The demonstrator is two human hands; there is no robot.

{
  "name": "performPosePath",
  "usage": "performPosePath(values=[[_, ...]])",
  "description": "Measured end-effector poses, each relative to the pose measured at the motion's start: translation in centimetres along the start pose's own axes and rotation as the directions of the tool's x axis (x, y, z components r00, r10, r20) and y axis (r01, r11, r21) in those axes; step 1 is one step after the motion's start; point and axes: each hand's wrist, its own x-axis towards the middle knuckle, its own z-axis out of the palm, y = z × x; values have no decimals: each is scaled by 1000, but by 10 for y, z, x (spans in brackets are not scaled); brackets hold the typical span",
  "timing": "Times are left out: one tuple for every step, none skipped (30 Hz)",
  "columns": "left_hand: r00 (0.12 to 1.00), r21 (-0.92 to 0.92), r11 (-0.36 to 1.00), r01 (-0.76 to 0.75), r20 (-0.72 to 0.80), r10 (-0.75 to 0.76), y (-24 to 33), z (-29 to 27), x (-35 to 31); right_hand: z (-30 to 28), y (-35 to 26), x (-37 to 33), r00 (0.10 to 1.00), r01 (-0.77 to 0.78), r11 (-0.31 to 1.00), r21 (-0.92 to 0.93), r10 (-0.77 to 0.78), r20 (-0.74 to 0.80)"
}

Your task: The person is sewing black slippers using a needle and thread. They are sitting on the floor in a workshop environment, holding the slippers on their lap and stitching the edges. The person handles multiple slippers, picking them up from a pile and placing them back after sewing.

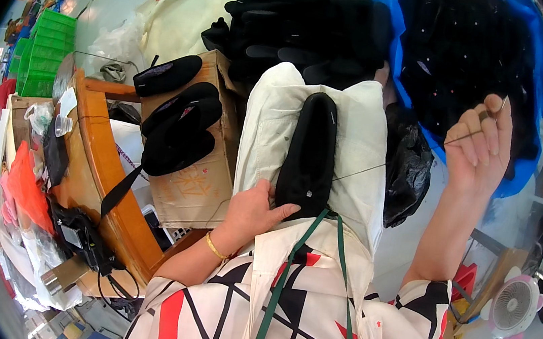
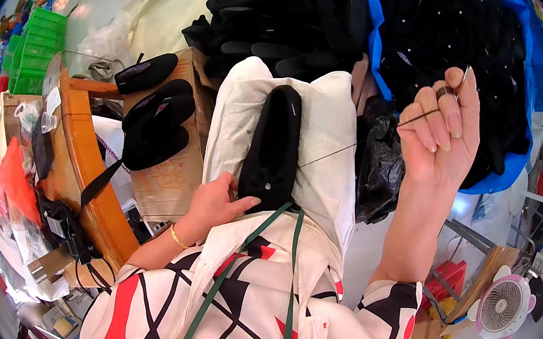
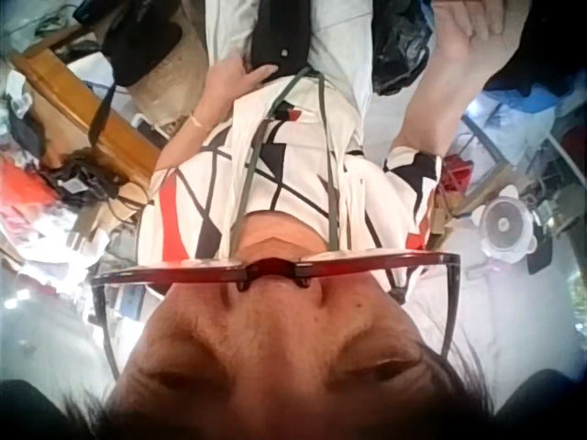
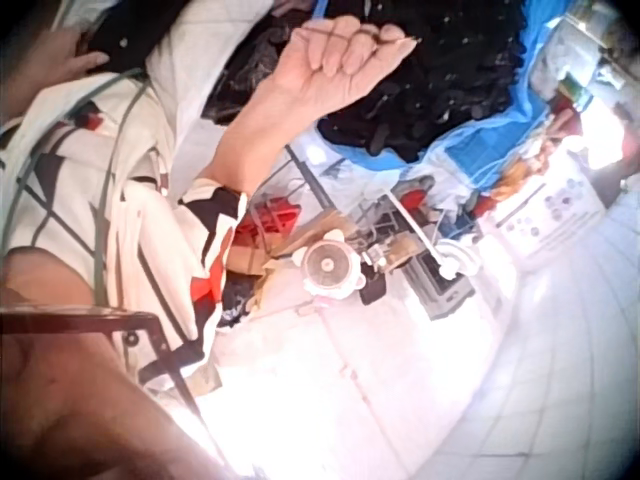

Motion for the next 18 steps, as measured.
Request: performPosePath(values=[[999, -16, 1000, 0, 52, 1, 1, 1, 2, 2, -1, -3, 1000, -1, 1000, 12, 1, 9], [998, -82, 997, 0, 63, 5, 2, 1, 1, 5, 0, -7, 1000, -3, 1000, 27, 3, 14], [997, -148, 989, 1, 73, 10, 4, 1, 0, 8, 1, -11, 1000, -6, 999, 43, 5, 18], [996, -214, 977, 3, 83, 15, 5, 1, -2, 12, 1, -14, 999, -2, 999, 42, 1, 35], [999, -246, 969, -24, 25, 31, 5, 1, -2, 20, -1, -16, 998, 3, 999, 37, -5, 56], [998, -278, 959, -53, -35, 45, 4, 0, -4, 27, -3, -18, 997, 8, 999, 31, -10, 77], [994, -309, 947, -82, -96, 55, 2, -1, -5, 33, -6, -21, 996, 47, 999, -6, -46, 82], [970, -358, 916, -183, -218, 109, 0, -8, -4, 36, -9, -25, 993, 54, 998, -27, -51, 109], [927, -386, 878, -284, -345, 148, -2, -20, -1, 36, -14, -27, 989, 59, 998, -39, -53, 141], [866, -400, 832, -384, -470, 174, -3, -34, 4, 36, -17, -30, 983, 61, 997, -52, -51, 174], [838, -505, 729, -462, -519, 171, -4, -49, 12, 36, -19, -34, 986, 64, 997, -50, -56, 160], [805, -591, 599, -540, -570, 162, -5, -67, 22, 36, -19, -38, 988, 75, 995, -66, -65, 139], [777, -538, 618, -574, -596, 202, -6, -91, 28, 31, -20, -41, 990, 68, 996, -54, -60, 126], [748, -484, 630, -607, -615, 248, -5, -117, 34, 25, -24, -44, 992, 66, 997, -48, -60, 111], [792, -556, 584, -592, -537, 292, -5, -139, 40, 18, -26, -49, 994, 72, 995, -62, -66, 87], [825, -622, 544, -563, -456, 333, -5, -160, 44, 8, -26, -52, 996, 70, 995, -69, -66, 62], [835, -640, 539, -548, -385, 393, -3, -177, 47, 0, -23, -54, 998, 55, 996, -64, -54, 25], [844, -646, 552, -528, -327, 425, 0, -186, 50, -9, -22, -57, 1000, 8, 996, -89, -7, 6]])
